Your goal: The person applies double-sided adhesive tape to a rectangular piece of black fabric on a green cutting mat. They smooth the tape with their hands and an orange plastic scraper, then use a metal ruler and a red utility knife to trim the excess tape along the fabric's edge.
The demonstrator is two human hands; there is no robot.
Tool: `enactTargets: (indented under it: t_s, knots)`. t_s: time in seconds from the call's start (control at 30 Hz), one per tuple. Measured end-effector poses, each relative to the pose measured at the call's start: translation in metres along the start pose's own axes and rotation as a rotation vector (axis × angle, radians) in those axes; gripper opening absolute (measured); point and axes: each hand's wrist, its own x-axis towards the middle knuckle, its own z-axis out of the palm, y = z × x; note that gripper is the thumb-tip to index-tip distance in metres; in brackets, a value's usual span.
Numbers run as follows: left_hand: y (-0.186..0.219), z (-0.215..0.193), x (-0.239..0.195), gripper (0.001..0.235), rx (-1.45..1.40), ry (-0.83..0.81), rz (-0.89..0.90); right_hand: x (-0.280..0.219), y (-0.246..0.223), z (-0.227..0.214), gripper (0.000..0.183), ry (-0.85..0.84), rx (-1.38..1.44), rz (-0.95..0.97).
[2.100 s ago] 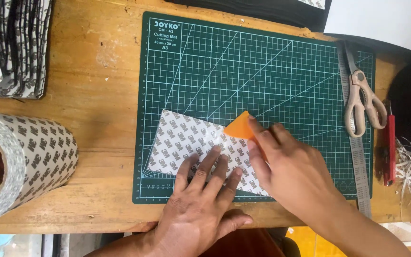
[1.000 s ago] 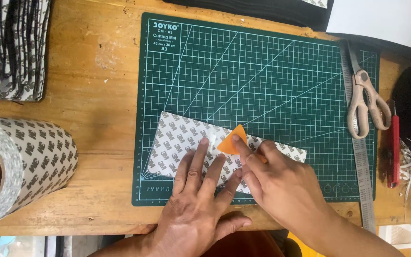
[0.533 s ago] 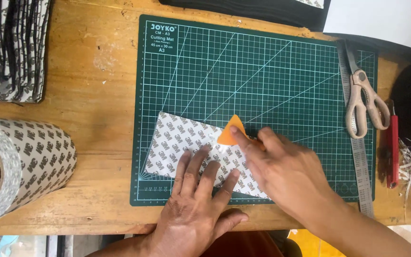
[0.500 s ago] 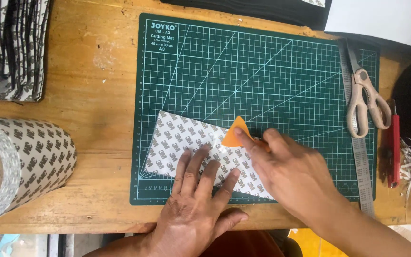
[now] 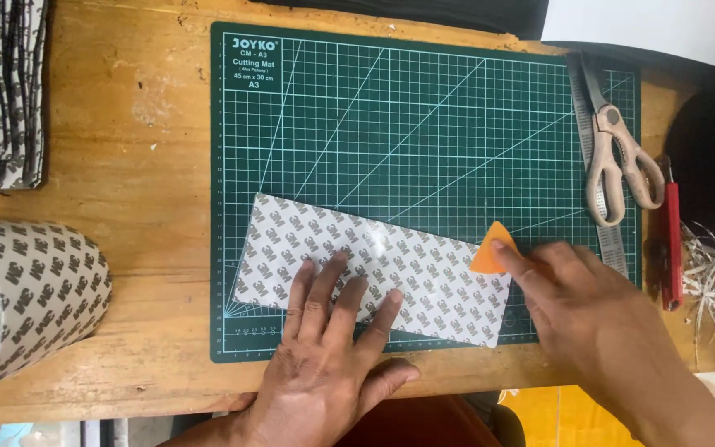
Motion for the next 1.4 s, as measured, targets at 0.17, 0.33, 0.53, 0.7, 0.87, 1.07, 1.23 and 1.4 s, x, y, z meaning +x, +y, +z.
enactTargets:
  t_s: [0.17,0.33,0.53,0.7,0.87,1.07,1.23,1.4]
  knots:
    - [0.002,-0.008,0.002,0.068,0.021,-0.018,0.015,-0.001,-0.015,-0.015,0.071,0.038,0.234,0.012]
    - [0.003,-0.012,0.005,0.064,-0.031,0.056,0.017,0.015,-0.057,-0.017,0.062,0.380,0.219,-0.349]
    - [0.004,-0.012,-0.001,0.068,0.131,0.041,-0.031,0.016,-0.069,-0.014,0.067,0.233,0.124,-0.280]
    - [0.004,-0.010,0.000,0.065,0.147,0.059,-0.019,0.033,-0.083,-0.019,0.058,0.393,0.048,-0.308]
    - [0.003,-0.011,-0.003,0.066,0.172,0.034,-0.016,0.055,-0.095,-0.030,0.064,0.449,-0.072,-0.362]
    - [0.002,-0.010,-0.001,0.062,0.133,0.056,-0.044,0.053,-0.086,-0.033,0.076,0.336,-0.041,-0.375]
    - [-0.001,-0.009,-0.002,0.062,0.117,0.050,-0.008,0.040,-0.078,-0.026,0.059,0.459,-0.136,-0.355]
    - [-0.001,-0.006,-0.005,0.066,0.125,0.037,-0.015,0.051,-0.090,-0.029,0.065,0.437,-0.159,-0.386]
